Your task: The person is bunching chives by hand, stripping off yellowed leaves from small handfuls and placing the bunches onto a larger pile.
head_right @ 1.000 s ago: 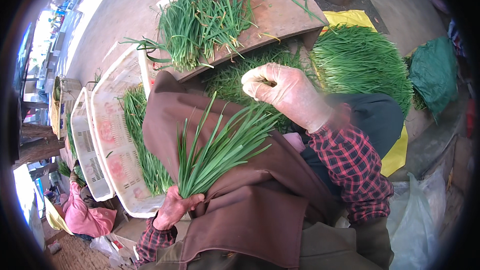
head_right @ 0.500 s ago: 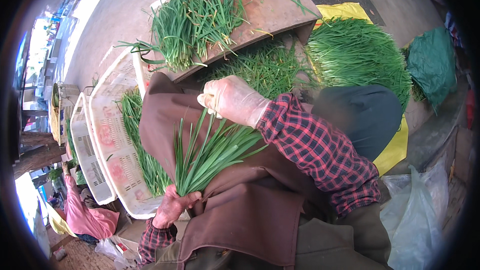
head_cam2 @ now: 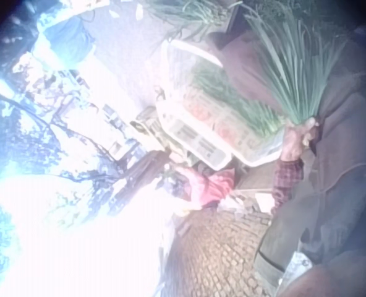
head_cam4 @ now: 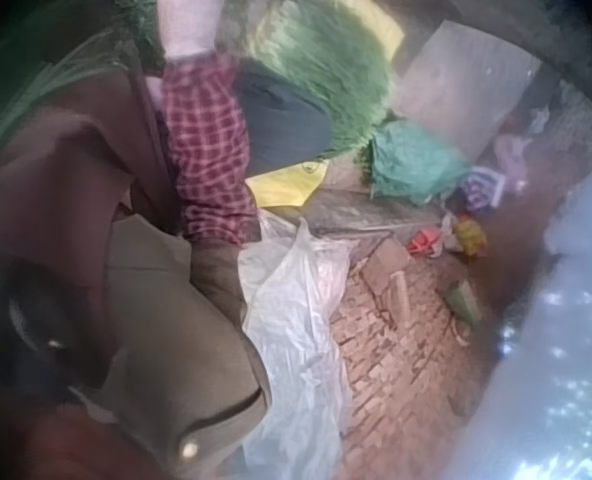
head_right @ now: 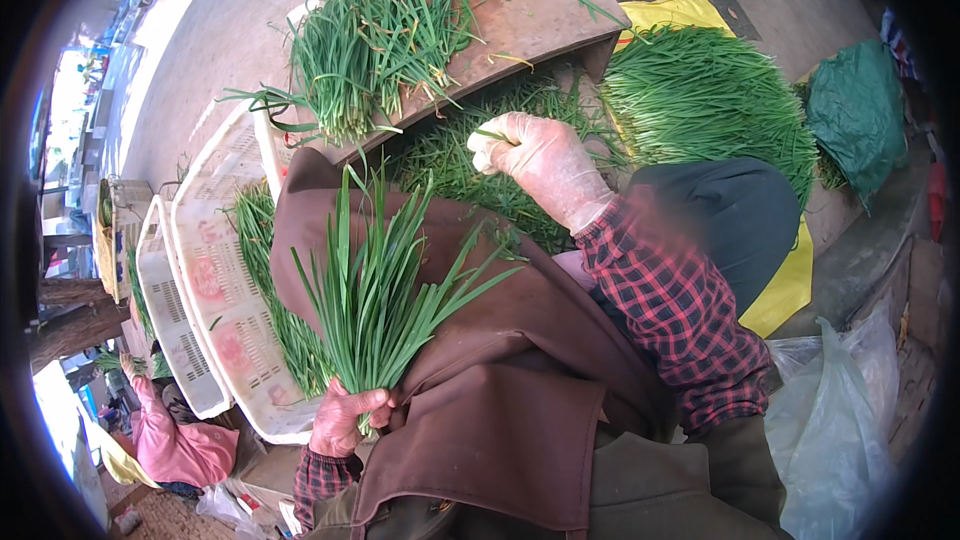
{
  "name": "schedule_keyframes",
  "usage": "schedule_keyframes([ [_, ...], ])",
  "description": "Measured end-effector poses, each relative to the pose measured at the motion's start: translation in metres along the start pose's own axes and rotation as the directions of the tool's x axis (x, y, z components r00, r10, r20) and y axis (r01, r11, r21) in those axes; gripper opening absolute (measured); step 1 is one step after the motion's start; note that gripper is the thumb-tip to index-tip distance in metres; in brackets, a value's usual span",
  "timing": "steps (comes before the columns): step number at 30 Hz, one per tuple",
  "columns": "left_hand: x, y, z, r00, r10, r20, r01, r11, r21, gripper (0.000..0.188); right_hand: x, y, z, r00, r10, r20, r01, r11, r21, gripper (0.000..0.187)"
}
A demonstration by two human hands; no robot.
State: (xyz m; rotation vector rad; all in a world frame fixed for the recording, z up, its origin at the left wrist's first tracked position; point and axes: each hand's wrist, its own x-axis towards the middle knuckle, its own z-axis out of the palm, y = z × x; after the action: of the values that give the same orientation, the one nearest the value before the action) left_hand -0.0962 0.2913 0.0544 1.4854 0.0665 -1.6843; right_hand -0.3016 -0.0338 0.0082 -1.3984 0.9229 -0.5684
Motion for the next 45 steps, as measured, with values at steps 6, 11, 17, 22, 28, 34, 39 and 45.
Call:
schedule_keyframes([
  [6, -0.001, -0.002, -0.005, 1.0, -0.01, 0.022, 0.009, 1.0, 0.009, 0.024, 0.013, 0.002, -0.001, 0.994, 0.019, 0.11, -0.022, 0.999, 0.026, 0.022],
  [11, 0.002, 0.0, -0.002, 0.998, -0.039, 0.053, 0.038, 0.999, 0.017, 0.029, 0.017, 0.036, 0.019, 0.919, 0.086, 0.384, -0.144, 0.982, 0.123, 0.023],
  [17, 0.003, -0.002, -0.003, 0.995, -0.046, 0.093, 0.045, 0.999, 0.006, 0.038, 0.008, 0.022, 0.045, 0.834, 0.155, 0.53, -0.394, 0.839, 0.374, 0.023],
  [22, 0.001, -0.001, -0.008, 0.994, -0.071, 0.087, 0.078, 0.994, -0.079, 0.03, 0.018, 0.02, 0.006, 0.996, 0.094, -0.002, -0.094, 0.995, -0.04, 0.022],
  [28, 0.001, -0.003, -0.01, 0.996, -0.066, 0.066, 0.068, 0.997, -0.027, 0.03, 0.016, -0.009, 0.0, 0.941, -0.045, 0.336, 0.048, 0.999, -0.002, 0.031],
  [34, 0.0, 0.002, 0.002, 0.997, -0.059, 0.048, 0.061, 0.997, -0.039, 0.026, 0.0, -0.008, 0.035, 0.883, -0.05, 0.467, 0.143, 0.976, -0.165, 0.019],
  [39, 0.002, 0.0, -0.002, 0.994, -0.068, 0.08, 0.07, 0.997, -0.019, 0.021, 0.003, 0.02, 0.036, 0.97, -0.217, -0.112, 0.174, 0.936, -0.305, 0.02],
  [45, 0.0, 0.001, 0.001, 0.999, -0.035, 0.023, 0.033, 0.996, 0.079, 0.017, 0.004, -0.02, 0.013, 0.896, -0.44, -0.064, 0.4, 0.86, -0.319, 0.019],
])
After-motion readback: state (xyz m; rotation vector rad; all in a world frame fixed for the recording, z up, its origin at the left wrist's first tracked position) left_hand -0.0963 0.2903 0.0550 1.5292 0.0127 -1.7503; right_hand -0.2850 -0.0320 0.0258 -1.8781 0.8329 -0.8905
